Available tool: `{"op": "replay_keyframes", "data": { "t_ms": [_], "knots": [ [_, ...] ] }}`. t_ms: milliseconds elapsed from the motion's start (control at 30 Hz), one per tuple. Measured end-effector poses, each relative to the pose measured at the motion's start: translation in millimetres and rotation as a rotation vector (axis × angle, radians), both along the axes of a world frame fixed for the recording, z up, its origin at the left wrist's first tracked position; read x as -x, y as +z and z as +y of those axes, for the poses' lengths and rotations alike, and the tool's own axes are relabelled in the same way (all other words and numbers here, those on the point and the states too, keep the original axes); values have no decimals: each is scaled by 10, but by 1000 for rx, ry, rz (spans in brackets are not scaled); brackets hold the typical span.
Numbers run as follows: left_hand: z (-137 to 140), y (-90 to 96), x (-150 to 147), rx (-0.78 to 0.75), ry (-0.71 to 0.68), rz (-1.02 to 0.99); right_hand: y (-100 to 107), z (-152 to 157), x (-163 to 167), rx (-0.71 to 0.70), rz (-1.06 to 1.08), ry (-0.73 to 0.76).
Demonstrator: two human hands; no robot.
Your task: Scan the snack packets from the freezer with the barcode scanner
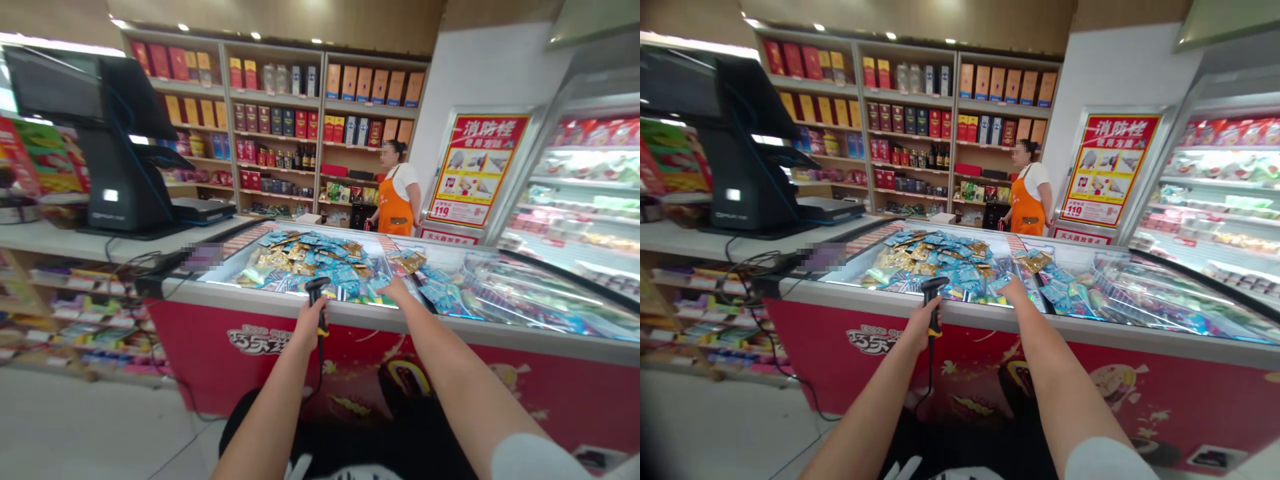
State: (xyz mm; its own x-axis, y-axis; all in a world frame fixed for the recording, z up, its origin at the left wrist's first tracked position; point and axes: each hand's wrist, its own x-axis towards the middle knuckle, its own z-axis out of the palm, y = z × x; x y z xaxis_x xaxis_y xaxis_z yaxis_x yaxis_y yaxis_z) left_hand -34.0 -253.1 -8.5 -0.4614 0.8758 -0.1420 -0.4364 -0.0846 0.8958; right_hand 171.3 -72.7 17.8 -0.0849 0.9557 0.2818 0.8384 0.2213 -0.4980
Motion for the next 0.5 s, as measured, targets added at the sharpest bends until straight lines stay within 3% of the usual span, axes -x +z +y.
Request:
{"op": "replay_keyframes", "data": {
  "t_ms": [133, 300, 500],
  "knots": [
    [-30, 29, -71, -44, 5, -18, 9, -112, -91, 78, 100, -31],
    [-64, 72, -196, 0, -46, -24, -29, -337, -162, 109, 393, 62],
    [-25, 100, -427, 23, -157, 19, -123, -494, -370, 28, 324, 16]
  ]
}}
